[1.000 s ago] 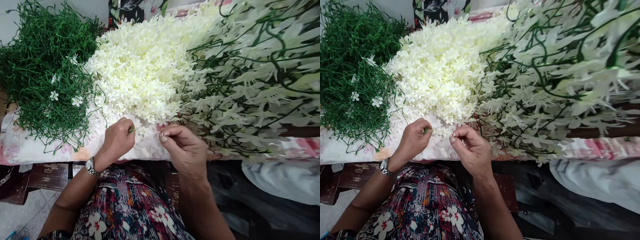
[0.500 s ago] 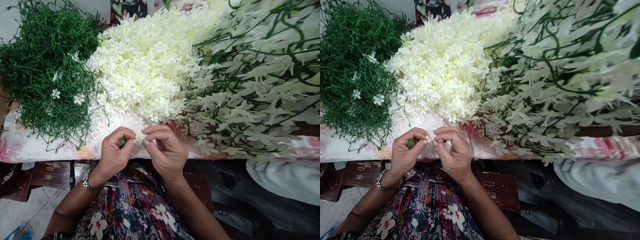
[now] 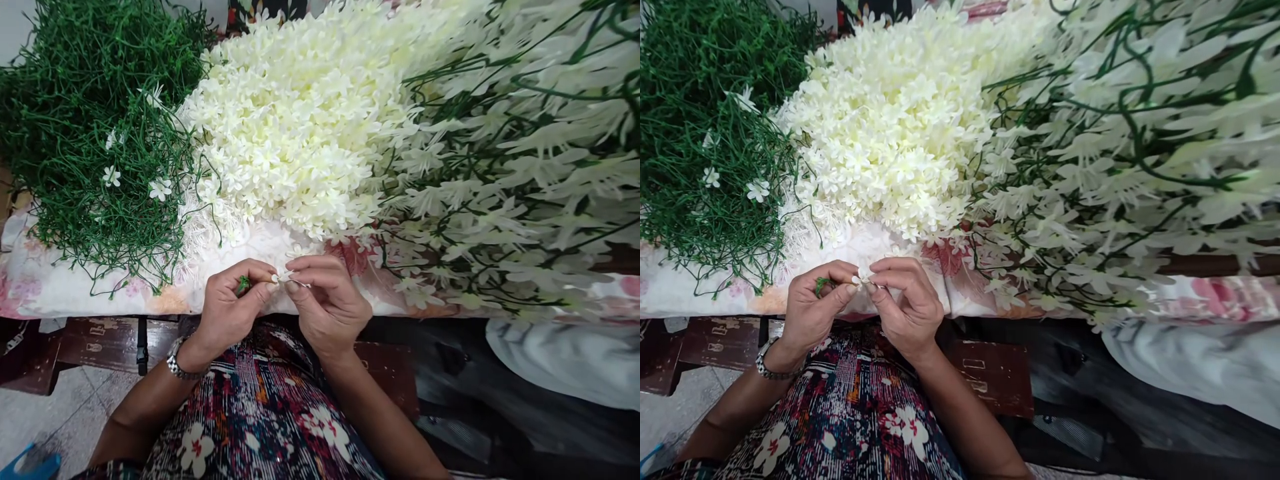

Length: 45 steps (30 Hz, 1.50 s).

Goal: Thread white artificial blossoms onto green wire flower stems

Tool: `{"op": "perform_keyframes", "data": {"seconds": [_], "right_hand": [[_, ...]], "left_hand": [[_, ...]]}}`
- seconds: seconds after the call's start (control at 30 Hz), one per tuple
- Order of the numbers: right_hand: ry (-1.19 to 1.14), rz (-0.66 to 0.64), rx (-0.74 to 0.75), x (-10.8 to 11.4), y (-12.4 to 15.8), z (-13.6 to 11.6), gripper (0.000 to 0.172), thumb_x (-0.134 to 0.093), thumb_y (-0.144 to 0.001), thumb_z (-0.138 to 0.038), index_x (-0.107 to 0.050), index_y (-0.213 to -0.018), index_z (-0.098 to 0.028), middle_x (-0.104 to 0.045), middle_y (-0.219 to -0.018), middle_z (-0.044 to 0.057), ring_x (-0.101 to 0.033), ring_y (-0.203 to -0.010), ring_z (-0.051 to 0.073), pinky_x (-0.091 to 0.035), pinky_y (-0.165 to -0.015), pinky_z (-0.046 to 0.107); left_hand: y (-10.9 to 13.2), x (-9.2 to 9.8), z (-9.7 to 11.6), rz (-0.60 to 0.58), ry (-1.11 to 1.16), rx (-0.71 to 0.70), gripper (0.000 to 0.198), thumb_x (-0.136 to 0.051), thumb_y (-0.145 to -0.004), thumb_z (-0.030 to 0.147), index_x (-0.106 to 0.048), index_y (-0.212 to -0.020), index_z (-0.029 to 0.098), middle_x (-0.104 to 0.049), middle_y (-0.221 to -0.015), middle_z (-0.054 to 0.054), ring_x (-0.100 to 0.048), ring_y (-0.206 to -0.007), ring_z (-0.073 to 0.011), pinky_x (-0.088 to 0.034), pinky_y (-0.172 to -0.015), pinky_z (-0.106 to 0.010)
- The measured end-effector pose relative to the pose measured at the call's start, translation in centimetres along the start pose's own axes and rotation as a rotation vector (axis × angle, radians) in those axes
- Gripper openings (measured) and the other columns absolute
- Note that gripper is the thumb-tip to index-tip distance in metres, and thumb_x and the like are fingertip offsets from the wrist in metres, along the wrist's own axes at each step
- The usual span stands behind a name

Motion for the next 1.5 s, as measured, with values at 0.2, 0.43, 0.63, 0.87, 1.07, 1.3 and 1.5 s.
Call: {"op": "perform_keyframes", "data": {"seconds": [0.2, 0.43, 0.63, 0.87, 1.07, 1.3, 1.5], "right_hand": [[0.216, -0.020, 0.221, -0.2, 0.9, -1.7, 0.027, -0.061, -0.067, -0.004, -0.057, -0.088, -0.021, -0.058, -0.087, 0.004, -0.057, -0.079, 0.014, -0.049, -0.067, 0.032], [0.323, -0.107, 0.287, -0.9, 0.9, -2.6, 0.027, -0.060, -0.066, -0.004, -0.054, -0.089, -0.018, -0.059, -0.087, 0.007, -0.058, -0.079, 0.016, -0.051, -0.066, 0.032], [0.271, -0.089, 0.230, -0.7, 0.7, -2.5, 0.023, -0.058, -0.069, -0.005, -0.053, -0.087, -0.018, -0.059, -0.083, 0.005, -0.058, -0.077, 0.015, -0.050, -0.065, 0.030], [0.285, -0.094, 0.244, -1.0, 0.9, -2.6, 0.024, -0.059, -0.068, -0.006, -0.055, -0.087, -0.019, -0.058, -0.082, 0.004, -0.058, -0.075, 0.014, -0.050, -0.063, 0.029], [0.267, -0.117, 0.210, -1.4, 0.8, -2.6, 0.024, -0.058, -0.069, -0.006, -0.056, -0.088, -0.021, -0.058, -0.080, 0.003, -0.057, -0.073, 0.013, -0.049, -0.062, 0.028], [0.143, -0.159, 0.124, -1.5, 0.4, -1.8, 0.038, -0.059, -0.068, -0.008, -0.051, -0.102, -0.021, -0.058, -0.089, 0.005, -0.056, -0.081, 0.016, -0.049, -0.067, 0.032], [0.273, -0.384, 0.213, -3.0, 0.1, -2.3, 0.029, -0.056, -0.071, -0.008, -0.054, -0.097, -0.020, -0.059, -0.080, 0.003, -0.056, -0.073, 0.013, -0.048, -0.062, 0.027]], "left_hand": [[0.3, -0.1, -1.0, 0.017, 0.137, 0.049, 0.007, -0.058, -0.073, 0.013, -0.059, -0.066, 0.015, -0.059, -0.078, 0.000, -0.046, -0.056, -0.0037, -0.037, -0.049, -0.015], [0.4, 0.2, -1.4, 0.047, 0.233, 0.072, 0.005, -0.063, -0.070, 0.017, -0.061, -0.066, 0.015, -0.058, -0.076, -0.001, -0.048, -0.060, -0.0056, -0.038, -0.048, -0.015], [0.6, -0.4, -2.3, 0.022, 0.465, 0.187, 0.005, -0.062, -0.070, 0.020, -0.064, -0.073, 0.016, -0.053, -0.057, 0.003, -0.033, -0.040, -0.0006, -0.027, -0.037, -0.013], [0.6, -0.7, -3.4, 0.069, 0.433, 0.272, 0.012, -0.068, -0.061, 0.021, -0.060, -0.068, 0.014, -0.047, -0.051, 0.004, -0.037, -0.041, -0.0033, -0.032, -0.038, -0.016], [0.4, -0.1, -2.0, 0.052, 0.262, 0.121, 0.011, -0.065, -0.066, 0.024, -0.061, -0.069, 0.014, -0.054, -0.063, 0.000, -0.047, -0.054, -0.0075, -0.039, -0.047, -0.019], [0.2, 1.1, -0.9, 0.108, 0.170, 0.006, 0.003, -0.061, -0.069, 0.014, -0.061, -0.067, 0.015, -0.055, -0.062, 0.001, -0.045, -0.055, -0.0060, -0.035, -0.048, -0.017], [0.6, 1.0, -1.4, 0.051, 0.102, 0.068, 0.004, -0.059, -0.070, 0.016, -0.061, -0.067, 0.014, -0.055, -0.061, 0.001, -0.043, -0.052, -0.0051, -0.034, -0.046, -0.017]]}}
Point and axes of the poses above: each hand's wrist, its own y-axis away from the middle knuckle, its own x-axis out of the back of the hand, z = x × y, the point moved 10 cm from there along -y, towards the middle knuckle
